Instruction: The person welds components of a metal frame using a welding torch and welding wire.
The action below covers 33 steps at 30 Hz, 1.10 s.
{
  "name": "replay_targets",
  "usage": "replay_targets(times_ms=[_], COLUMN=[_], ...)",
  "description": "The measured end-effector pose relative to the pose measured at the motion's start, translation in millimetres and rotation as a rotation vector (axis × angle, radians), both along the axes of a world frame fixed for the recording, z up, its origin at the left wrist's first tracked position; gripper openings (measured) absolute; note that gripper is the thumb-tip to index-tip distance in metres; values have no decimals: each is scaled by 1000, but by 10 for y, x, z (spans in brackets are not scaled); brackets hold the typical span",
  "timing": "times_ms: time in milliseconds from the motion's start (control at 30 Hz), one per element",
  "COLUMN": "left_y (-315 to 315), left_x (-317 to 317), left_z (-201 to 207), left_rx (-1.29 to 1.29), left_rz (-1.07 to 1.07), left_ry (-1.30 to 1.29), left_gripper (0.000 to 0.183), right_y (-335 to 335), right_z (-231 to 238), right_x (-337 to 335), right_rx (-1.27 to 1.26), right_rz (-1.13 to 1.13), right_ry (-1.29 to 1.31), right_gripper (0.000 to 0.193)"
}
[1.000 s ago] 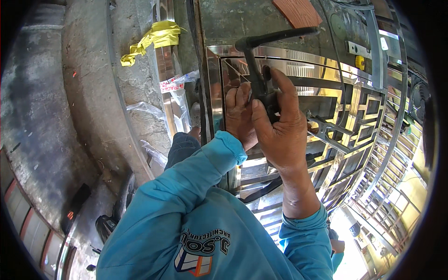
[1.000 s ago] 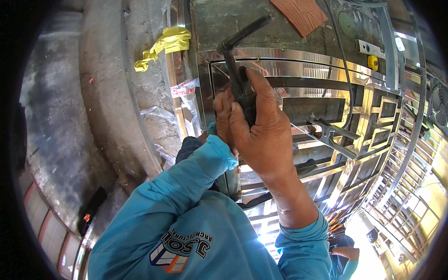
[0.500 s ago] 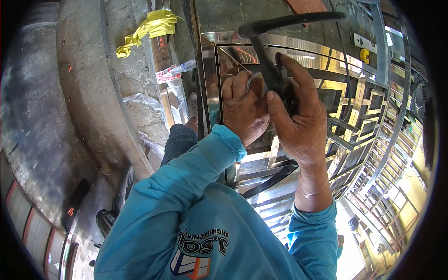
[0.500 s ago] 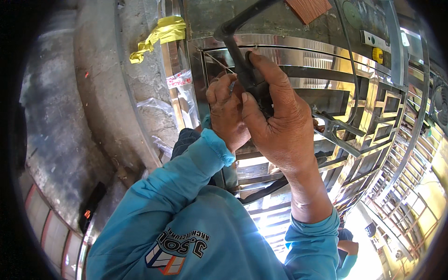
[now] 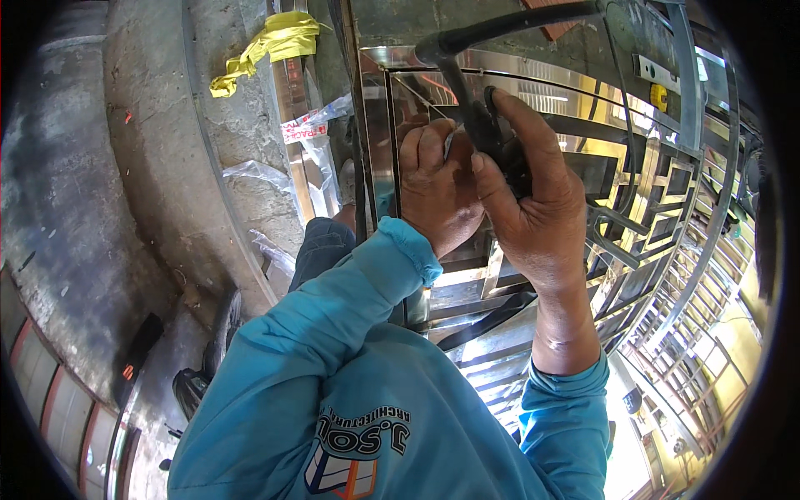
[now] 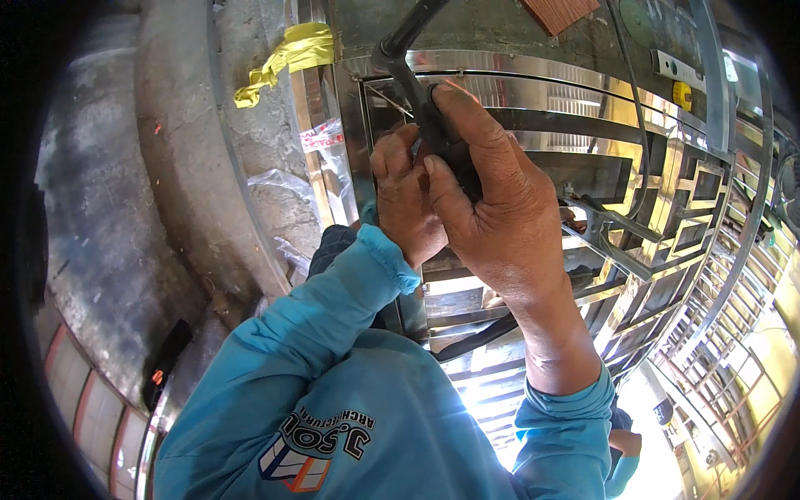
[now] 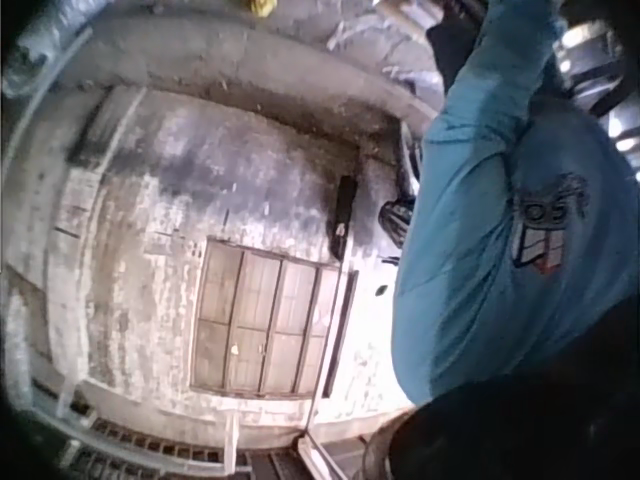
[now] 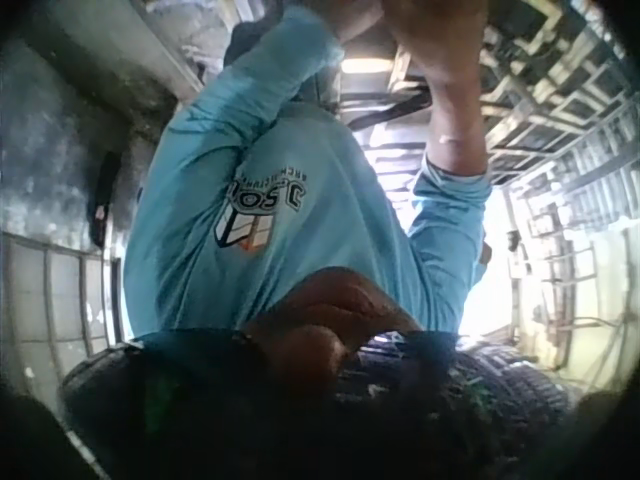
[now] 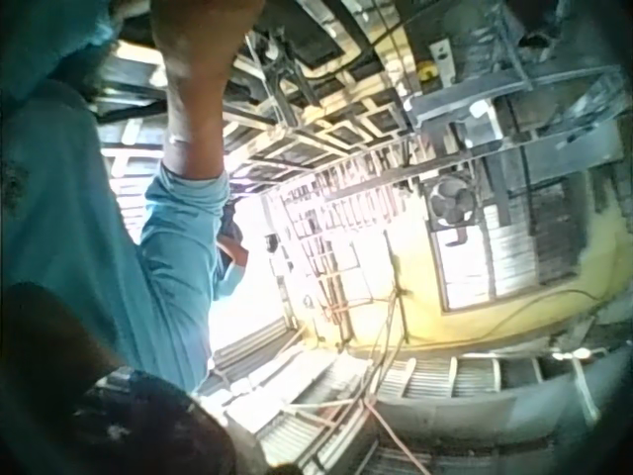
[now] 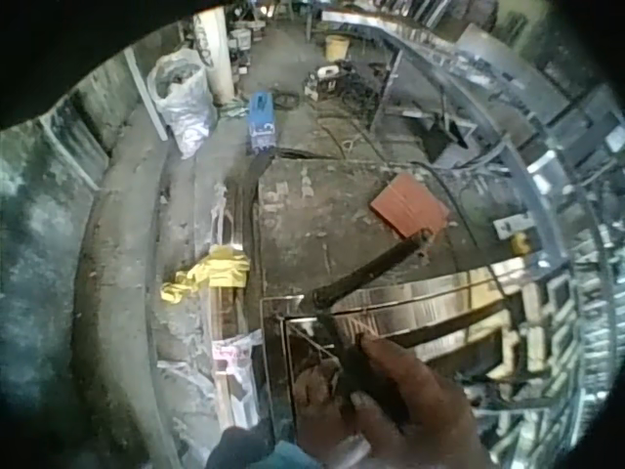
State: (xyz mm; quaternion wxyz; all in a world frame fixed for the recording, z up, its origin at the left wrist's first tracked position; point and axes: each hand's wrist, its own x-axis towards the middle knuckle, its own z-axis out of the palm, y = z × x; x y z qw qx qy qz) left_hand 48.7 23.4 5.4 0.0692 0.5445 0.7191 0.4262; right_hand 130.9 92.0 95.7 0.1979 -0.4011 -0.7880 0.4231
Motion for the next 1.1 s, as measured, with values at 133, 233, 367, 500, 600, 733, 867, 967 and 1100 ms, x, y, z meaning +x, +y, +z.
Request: replay_targets(times_ms=[133, 233, 367, 500, 600, 733, 867, 967, 1100], left_y=[2, 25, 33, 14, 12, 5, -6, -4, -7], left_x=[13, -20, -31, -37, -32, -15, -19, -38, -35], left_z=[15, -7, -10, -6, -21, -42, -49, -51, -42], left_rx=[3, 9, 28, 3, 5, -3, -41, -14, -30], left_rz=[10, -1, 16, -7, 0, 21, 7, -19, -23], left_ry=[-3, 42, -7, 59, 64, 45, 39, 44, 57], left_gripper=[34, 33, 33, 33, 35, 39, 41, 39, 38], right_y=[14, 20, 24, 24, 33, 53, 75, 88, 108], right_z=[-2, -1, 2, 0, -17, -4, 10, 8, 17], right_x=[13, 10, 10, 20, 11, 5, -13, -36, -54], right_rx=[-47, -67, -69, -72, -41, -24, -18, 3, 6], right_rz=[9, -1, 3, 14, 20, 45, 69, 83, 104], right_ry=[14, 39, 47, 26, 22, -22, -72, -103, -148], right_gripper=[53, 53, 53, 53, 53, 51, 50, 50, 49])
